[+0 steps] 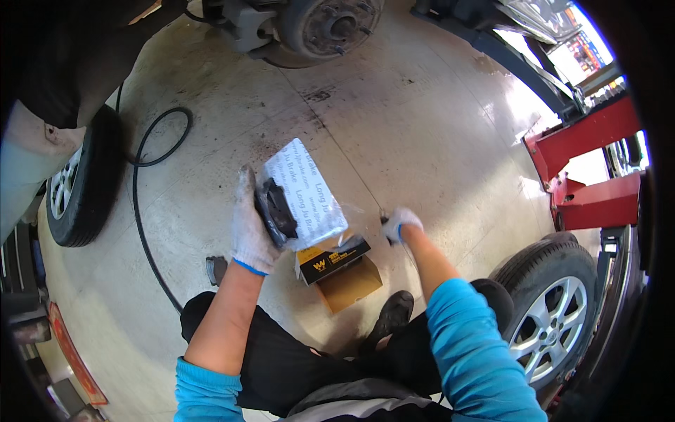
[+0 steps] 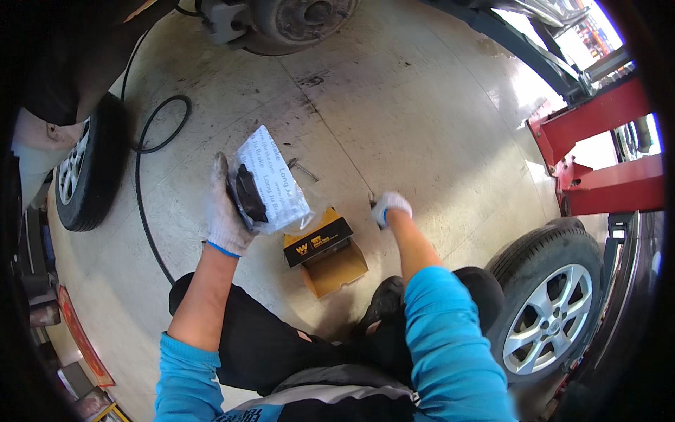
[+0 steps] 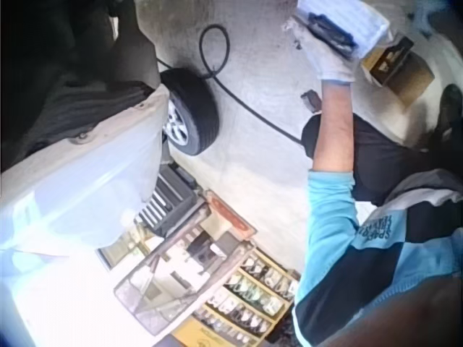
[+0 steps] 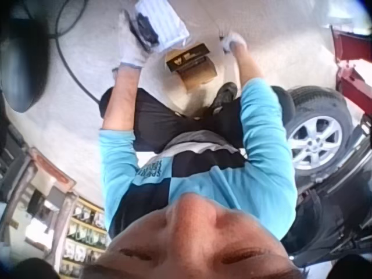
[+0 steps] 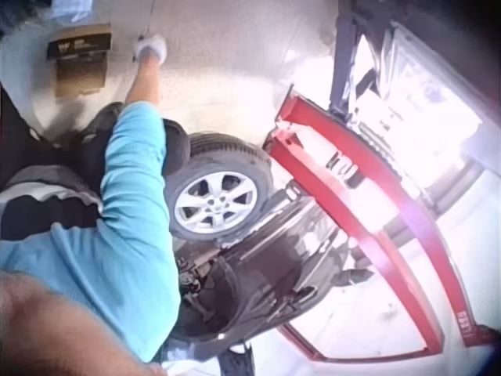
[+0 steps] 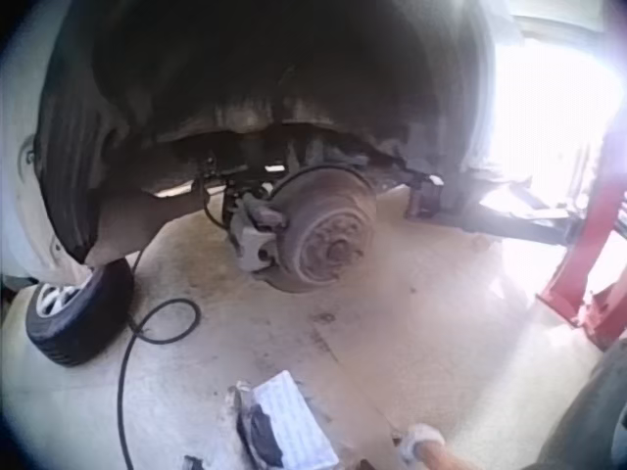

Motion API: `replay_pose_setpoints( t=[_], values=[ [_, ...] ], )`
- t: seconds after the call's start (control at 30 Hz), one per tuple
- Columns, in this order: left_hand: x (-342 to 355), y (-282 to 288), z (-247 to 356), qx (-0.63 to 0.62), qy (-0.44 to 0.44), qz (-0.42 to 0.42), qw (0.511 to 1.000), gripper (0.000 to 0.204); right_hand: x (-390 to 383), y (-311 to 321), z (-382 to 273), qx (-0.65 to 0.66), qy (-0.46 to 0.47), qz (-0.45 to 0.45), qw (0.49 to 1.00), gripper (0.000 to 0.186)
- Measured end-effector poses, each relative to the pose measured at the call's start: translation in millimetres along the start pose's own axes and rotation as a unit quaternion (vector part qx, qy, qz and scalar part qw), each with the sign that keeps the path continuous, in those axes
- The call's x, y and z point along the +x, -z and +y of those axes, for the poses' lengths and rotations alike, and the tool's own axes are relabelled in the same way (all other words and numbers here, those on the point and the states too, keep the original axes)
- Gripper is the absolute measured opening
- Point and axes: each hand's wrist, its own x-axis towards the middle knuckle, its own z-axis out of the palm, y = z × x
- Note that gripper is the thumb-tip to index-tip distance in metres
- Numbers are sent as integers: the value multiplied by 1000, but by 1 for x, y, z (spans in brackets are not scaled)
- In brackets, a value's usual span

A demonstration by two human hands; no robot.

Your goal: The person opens a box of brake pads, removes them from their packaging, and installs them into the brake caliper of a car. The person handles the brake pads and hardware by hand.

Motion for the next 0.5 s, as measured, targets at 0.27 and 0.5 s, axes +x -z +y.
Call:
replay_pose_setpoints(
  t=[0.27,0.5],
  values=[
    [2,-2,-16,9,-37,11,999,42,40,-23,5,24,-19,27,999,41],
    [18,-12,-25,25,-77,36,996,28,-16,101,-34,25,156,91,983,45]
  ],
)
